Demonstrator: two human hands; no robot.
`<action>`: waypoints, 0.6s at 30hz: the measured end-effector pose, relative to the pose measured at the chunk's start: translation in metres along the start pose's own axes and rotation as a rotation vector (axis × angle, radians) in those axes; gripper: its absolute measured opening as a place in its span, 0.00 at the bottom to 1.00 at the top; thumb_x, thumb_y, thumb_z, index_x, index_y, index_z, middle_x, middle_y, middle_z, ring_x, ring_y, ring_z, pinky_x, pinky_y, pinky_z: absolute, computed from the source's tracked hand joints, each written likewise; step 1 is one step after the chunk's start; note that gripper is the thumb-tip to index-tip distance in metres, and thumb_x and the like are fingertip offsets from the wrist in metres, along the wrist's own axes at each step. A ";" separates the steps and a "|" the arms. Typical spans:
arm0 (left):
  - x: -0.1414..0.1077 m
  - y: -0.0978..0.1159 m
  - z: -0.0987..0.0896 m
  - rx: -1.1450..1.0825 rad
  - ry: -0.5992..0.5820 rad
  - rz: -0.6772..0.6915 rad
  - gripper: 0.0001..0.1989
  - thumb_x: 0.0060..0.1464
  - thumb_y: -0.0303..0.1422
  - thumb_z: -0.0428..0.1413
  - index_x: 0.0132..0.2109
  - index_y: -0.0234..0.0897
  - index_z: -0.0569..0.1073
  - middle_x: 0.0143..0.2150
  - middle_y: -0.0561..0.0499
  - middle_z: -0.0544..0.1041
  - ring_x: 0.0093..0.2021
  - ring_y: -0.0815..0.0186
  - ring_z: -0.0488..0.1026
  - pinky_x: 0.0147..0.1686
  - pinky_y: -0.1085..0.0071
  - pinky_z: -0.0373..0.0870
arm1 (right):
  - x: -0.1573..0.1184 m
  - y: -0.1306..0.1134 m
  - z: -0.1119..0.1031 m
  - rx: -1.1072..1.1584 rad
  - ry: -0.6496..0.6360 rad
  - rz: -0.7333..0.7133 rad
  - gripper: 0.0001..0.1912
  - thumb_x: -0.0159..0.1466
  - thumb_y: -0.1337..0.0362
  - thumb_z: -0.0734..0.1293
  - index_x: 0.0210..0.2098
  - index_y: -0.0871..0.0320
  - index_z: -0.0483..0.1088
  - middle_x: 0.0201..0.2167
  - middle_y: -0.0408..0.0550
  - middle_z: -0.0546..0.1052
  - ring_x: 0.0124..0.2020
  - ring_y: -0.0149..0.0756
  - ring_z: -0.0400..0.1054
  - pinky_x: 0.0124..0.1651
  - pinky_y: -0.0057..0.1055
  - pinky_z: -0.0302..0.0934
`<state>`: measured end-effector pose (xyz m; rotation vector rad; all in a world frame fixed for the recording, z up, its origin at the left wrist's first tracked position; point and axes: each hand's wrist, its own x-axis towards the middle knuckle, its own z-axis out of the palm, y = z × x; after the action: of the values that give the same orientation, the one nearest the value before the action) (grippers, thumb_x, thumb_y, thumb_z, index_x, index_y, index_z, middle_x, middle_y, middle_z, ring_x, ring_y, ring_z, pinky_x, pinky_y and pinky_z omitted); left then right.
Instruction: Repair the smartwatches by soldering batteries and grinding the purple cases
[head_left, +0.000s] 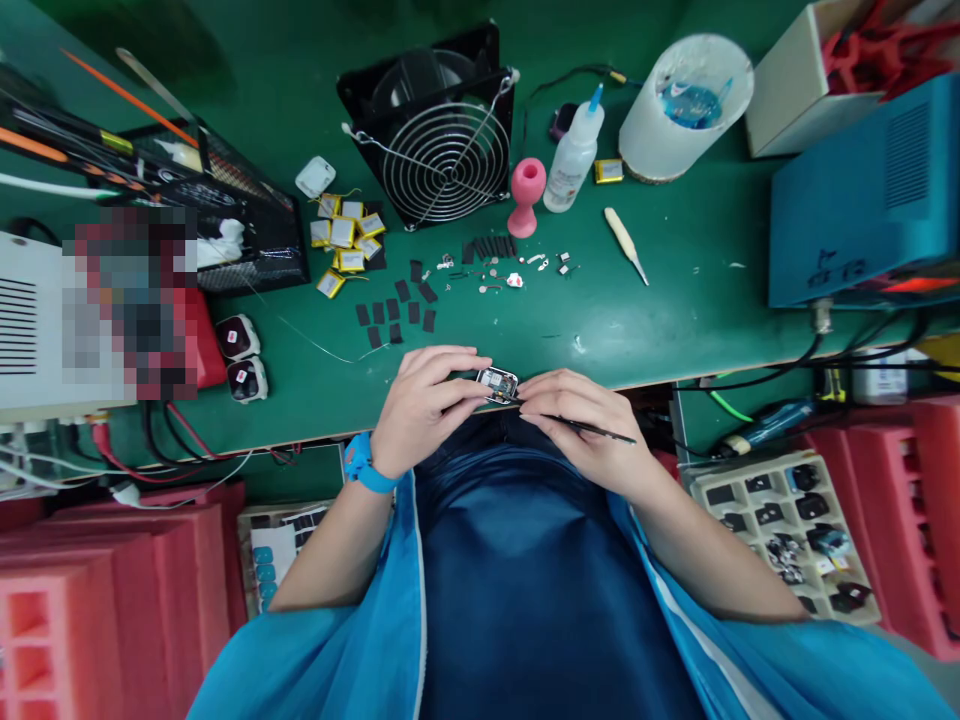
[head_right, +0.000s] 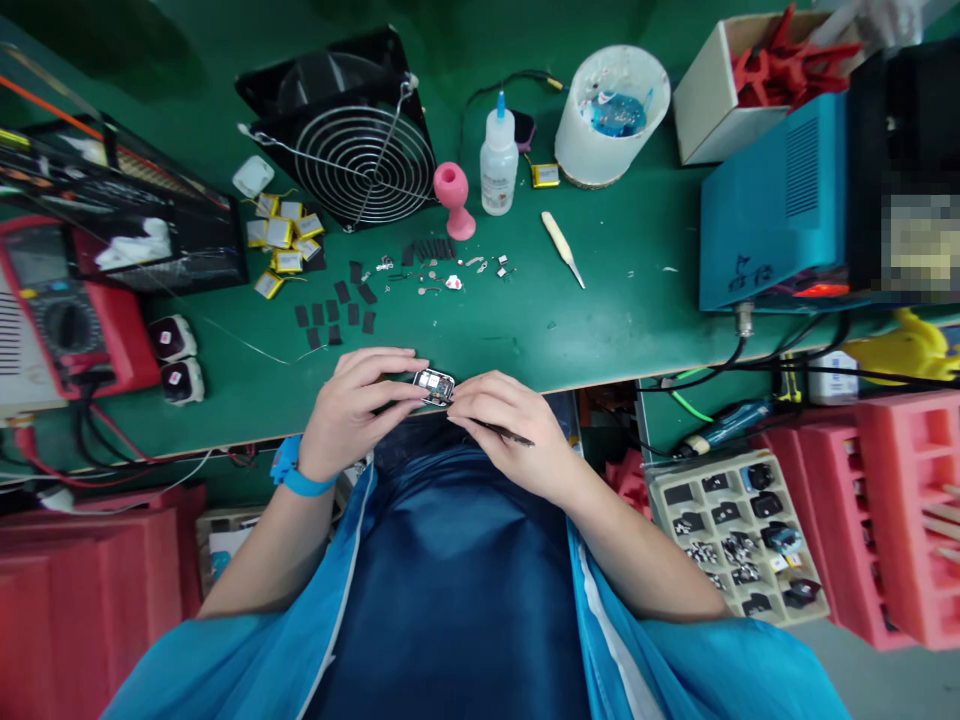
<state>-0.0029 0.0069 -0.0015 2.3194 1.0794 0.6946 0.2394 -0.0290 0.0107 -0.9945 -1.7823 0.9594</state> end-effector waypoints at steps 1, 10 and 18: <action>0.000 0.000 0.000 -0.002 -0.001 -0.002 0.04 0.66 0.33 0.61 0.44 0.44 0.81 0.52 0.49 0.84 0.58 0.57 0.78 0.56 0.54 0.72 | -0.001 -0.001 0.000 -0.007 0.000 -0.002 0.08 0.70 0.71 0.68 0.42 0.53 0.79 0.40 0.50 0.84 0.45 0.41 0.80 0.49 0.41 0.77; 0.001 0.000 0.000 0.006 -0.004 0.013 0.04 0.67 0.33 0.60 0.45 0.44 0.81 0.52 0.49 0.84 0.59 0.57 0.77 0.56 0.55 0.71 | -0.003 -0.004 -0.006 0.029 0.018 0.152 0.06 0.69 0.70 0.69 0.40 0.54 0.78 0.40 0.50 0.84 0.44 0.38 0.80 0.48 0.37 0.76; 0.000 -0.001 0.001 0.056 -0.032 0.040 0.09 0.68 0.31 0.58 0.46 0.50 0.82 0.54 0.50 0.82 0.60 0.56 0.75 0.55 0.54 0.70 | 0.002 -0.006 -0.009 0.109 0.009 0.220 0.04 0.69 0.66 0.70 0.39 0.53 0.79 0.38 0.49 0.84 0.42 0.39 0.80 0.46 0.37 0.75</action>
<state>-0.0026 0.0070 -0.0031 2.3972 1.0530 0.6474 0.2456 -0.0277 0.0191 -1.1396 -1.6179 1.1725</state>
